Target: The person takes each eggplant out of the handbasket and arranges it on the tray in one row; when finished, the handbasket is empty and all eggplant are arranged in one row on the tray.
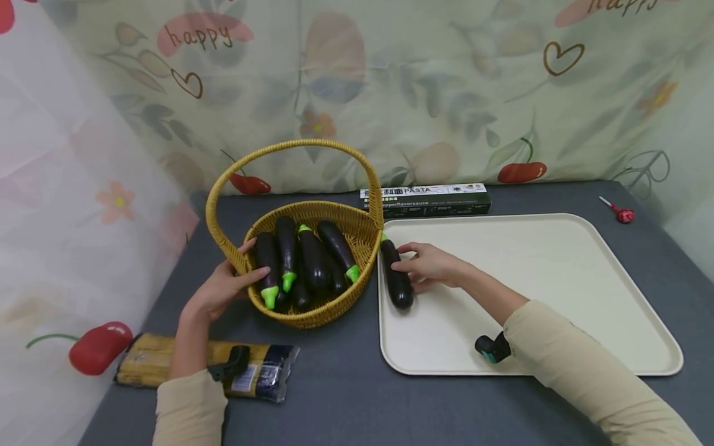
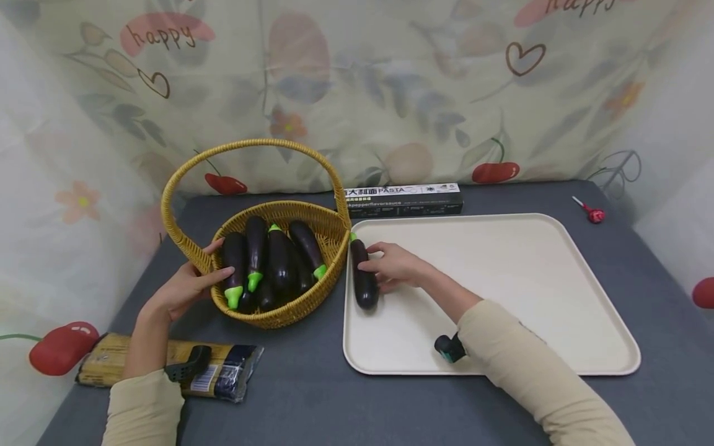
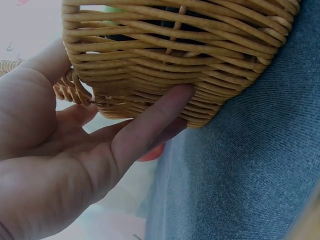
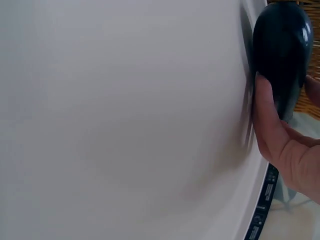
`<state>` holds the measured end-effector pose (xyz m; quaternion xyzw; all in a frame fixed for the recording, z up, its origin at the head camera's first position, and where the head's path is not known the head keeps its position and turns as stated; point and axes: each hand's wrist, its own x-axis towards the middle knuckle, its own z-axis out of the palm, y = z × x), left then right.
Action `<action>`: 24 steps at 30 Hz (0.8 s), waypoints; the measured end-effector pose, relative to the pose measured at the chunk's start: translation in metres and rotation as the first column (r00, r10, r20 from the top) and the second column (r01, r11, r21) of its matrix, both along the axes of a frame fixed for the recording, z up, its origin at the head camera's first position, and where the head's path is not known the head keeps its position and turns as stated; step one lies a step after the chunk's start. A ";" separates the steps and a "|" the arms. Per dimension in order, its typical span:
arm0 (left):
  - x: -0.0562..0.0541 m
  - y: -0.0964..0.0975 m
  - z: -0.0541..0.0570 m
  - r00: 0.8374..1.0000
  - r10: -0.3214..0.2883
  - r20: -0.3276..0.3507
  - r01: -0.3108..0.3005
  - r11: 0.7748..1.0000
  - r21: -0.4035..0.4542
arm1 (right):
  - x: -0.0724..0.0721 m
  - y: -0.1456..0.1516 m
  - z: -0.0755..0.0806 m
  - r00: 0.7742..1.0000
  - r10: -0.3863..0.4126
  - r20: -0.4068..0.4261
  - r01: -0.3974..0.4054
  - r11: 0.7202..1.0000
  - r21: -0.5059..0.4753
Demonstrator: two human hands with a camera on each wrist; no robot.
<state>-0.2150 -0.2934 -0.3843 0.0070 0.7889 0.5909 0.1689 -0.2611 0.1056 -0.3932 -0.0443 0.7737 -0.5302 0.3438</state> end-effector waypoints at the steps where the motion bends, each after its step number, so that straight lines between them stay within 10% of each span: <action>1: 0.000 0.000 0.000 1.000 0.001 -0.001 -0.001 1.000 -0.002 | 0.000 -0.001 0.000 1.000 0.001 -0.002 -0.001 1.000 -0.001; 24: 0.000 0.000 -0.001 1.000 -0.010 -0.005 0.010 1.000 -0.007 | -0.002 -0.009 -0.004 0.996 -0.080 -0.046 0.084 0.992 0.099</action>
